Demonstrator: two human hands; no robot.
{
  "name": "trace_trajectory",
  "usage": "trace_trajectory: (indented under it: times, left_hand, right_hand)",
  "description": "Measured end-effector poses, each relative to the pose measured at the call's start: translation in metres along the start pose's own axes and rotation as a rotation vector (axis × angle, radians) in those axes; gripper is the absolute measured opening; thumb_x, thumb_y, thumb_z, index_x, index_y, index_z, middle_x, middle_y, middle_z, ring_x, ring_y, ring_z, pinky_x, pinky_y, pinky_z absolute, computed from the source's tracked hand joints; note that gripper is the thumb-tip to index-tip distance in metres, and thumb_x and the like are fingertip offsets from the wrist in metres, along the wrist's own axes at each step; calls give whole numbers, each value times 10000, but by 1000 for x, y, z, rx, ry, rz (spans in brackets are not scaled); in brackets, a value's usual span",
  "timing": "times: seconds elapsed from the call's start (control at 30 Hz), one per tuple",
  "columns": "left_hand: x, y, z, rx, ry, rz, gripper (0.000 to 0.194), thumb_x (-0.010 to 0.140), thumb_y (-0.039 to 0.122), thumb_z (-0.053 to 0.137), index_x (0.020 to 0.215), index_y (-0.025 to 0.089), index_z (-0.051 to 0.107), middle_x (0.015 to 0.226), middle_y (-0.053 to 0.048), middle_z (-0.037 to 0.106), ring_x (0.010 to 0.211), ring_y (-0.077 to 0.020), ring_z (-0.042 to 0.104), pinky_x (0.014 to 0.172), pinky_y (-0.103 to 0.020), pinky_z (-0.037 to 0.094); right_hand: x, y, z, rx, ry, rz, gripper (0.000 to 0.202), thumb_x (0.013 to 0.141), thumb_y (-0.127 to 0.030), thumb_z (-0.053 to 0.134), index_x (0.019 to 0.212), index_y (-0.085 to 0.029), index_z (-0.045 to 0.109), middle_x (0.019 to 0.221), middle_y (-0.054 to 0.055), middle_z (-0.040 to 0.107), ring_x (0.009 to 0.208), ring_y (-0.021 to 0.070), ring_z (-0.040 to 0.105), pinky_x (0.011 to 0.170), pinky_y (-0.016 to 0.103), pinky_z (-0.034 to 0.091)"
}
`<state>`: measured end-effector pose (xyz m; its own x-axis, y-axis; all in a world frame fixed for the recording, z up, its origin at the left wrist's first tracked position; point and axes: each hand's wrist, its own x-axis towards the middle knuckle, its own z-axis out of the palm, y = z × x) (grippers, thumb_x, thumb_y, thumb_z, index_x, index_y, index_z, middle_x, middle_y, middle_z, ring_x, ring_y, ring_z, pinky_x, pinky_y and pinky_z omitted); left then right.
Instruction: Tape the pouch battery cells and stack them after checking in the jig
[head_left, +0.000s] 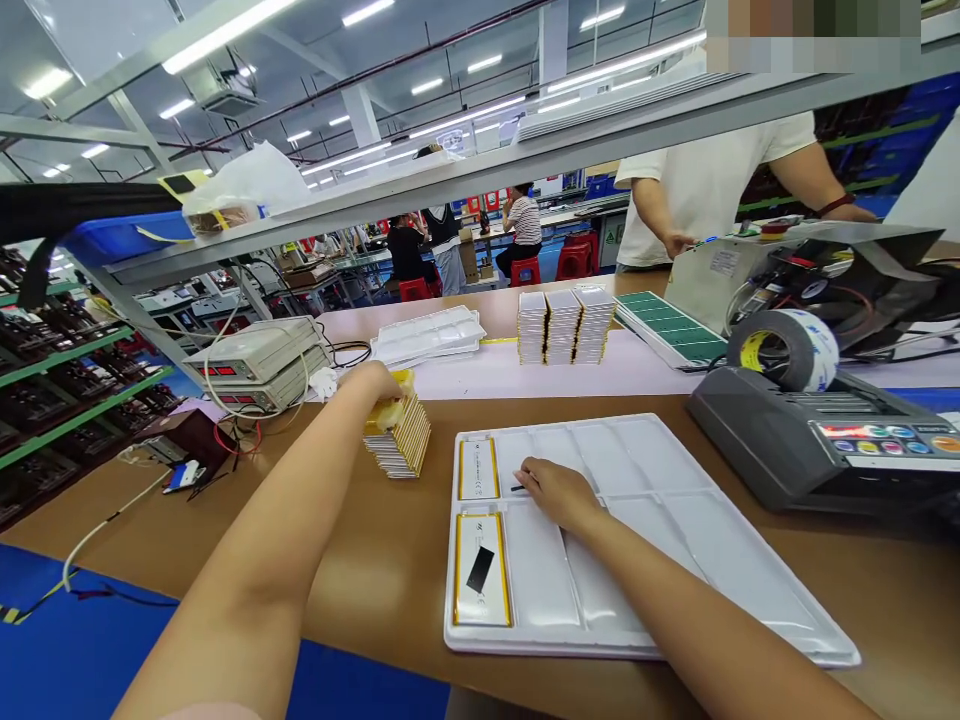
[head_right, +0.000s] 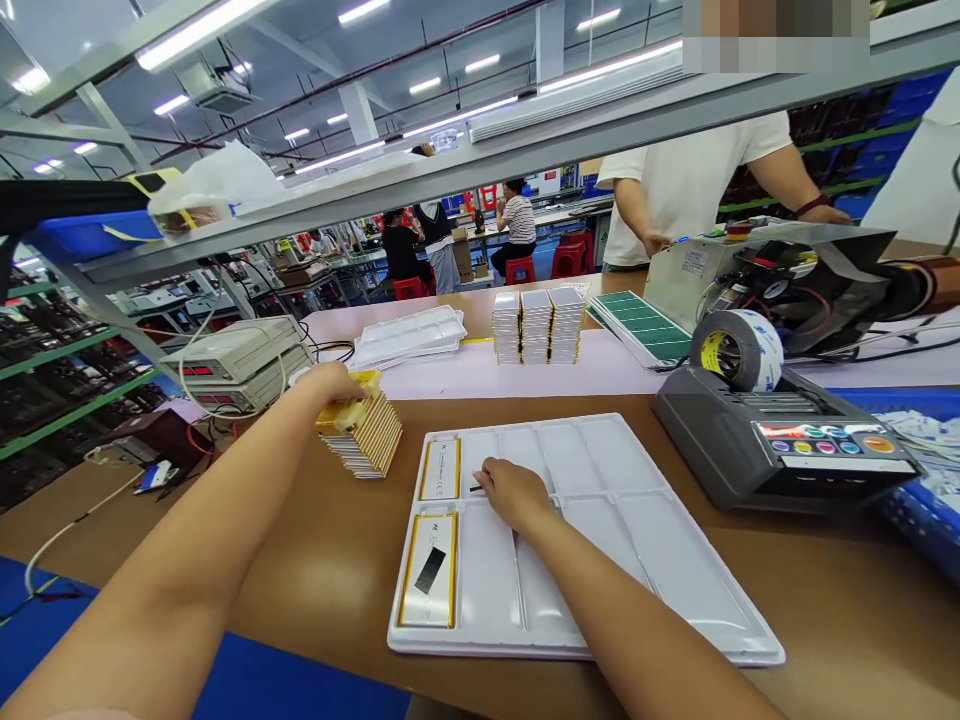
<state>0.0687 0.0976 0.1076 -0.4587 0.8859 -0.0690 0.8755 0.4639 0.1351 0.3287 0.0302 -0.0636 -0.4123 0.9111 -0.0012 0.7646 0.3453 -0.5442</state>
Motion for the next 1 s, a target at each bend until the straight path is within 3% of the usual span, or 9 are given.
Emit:
trace_trajectory:
  times: [0.17, 0.23, 0.3, 0.37, 0.43, 0.53, 0.63, 0.8, 1.0]
  left_hand:
    - [-34, 10, -15, 91, 189, 15, 471, 468, 394, 724, 810, 113, 563, 861, -164, 581, 883, -351, 530, 727, -448, 395]
    - [-53, 12, -14, -30, 322, 122, 584, 511, 446, 693, 983, 140, 539, 932, -133, 568, 910, -323, 521, 752, -435, 390]
    - [-71, 14, -1, -323, 330, 252, 646, 544, 472, 668, 1094, 182, 493, 891, -81, 576, 851, -265, 547, 739, -386, 405]
    - [-85, 16, 26, -715, 162, 353, 666, 540, 444, 682, 1122, 193, 478, 762, -41, 583, 713, -208, 570, 674, -334, 426]
    - [-92, 19, 63, -1066, -133, 385, 635, 534, 400, 697, 1096, 188, 492, 700, -23, 584, 615, -170, 561, 619, -303, 430]
    - [-91, 19, 116, -1501, -517, 328, 493, 557, 319, 686, 995, 161, 523, 743, -37, 602, 571, -147, 555, 581, -283, 430]
    - [-84, 15, 148, -1748, -781, 277, 325, 653, 350, 579, 879, 120, 543, 671, -63, 595, 555, -166, 561, 540, -286, 429]
    - [-76, 6, 164, -1956, -894, 242, 302, 731, 377, 460, 863, 118, 545, 640, -74, 595, 561, -174, 567, 542, -292, 443]
    - [-74, 5, 168, -1997, -979, 177, 286, 739, 376, 468, 797, 107, 544, 620, -75, 588, 539, -171, 566, 523, -283, 445]
  right_hand:
    - [-1, 3, 0, -30, -22, 6, 329, 861, -408, 253, 791, -199, 497, 801, 11, 591, 671, 123, 506, 513, 218, 246]
    - [-1, 4, 1, -48, -19, 0, 322, 859, -410, 257, 802, -205, 499, 811, 9, 594, 684, 124, 508, 513, 214, 242]
    - [-1, 6, 3, -70, -8, -1, 325, 854, -421, 257, 805, -209, 499, 820, 6, 596, 693, 128, 508, 510, 215, 237]
    - [-1, 8, 4, -76, 1, 7, 334, 848, -435, 254, 811, -213, 500, 817, 5, 597, 692, 133, 506, 506, 217, 237]
    - [0, 9, 4, -62, -9, 32, 333, 839, -446, 266, 821, -215, 505, 796, 5, 595, 681, 134, 503, 507, 217, 244]
    - [-1, 9, -1, 1, -17, 85, 294, 818, -448, 316, 854, -224, 503, 762, -5, 586, 650, 127, 500, 514, 213, 271]
    - [-12, -1, -12, 39, 10, 106, 205, 799, -389, 374, 877, -238, 488, 763, -19, 581, 638, 118, 503, 526, 210, 298]
    - [-44, -40, -19, -234, -83, 17, 152, 794, -295, 406, 919, -252, 481, 809, 2, 613, 675, 149, 534, 538, 237, 285]
    - [-65, -75, 2, -552, -193, 19, 191, 772, -185, 423, 953, -188, 484, 758, 86, 619, 660, 195, 562, 512, 253, 264]
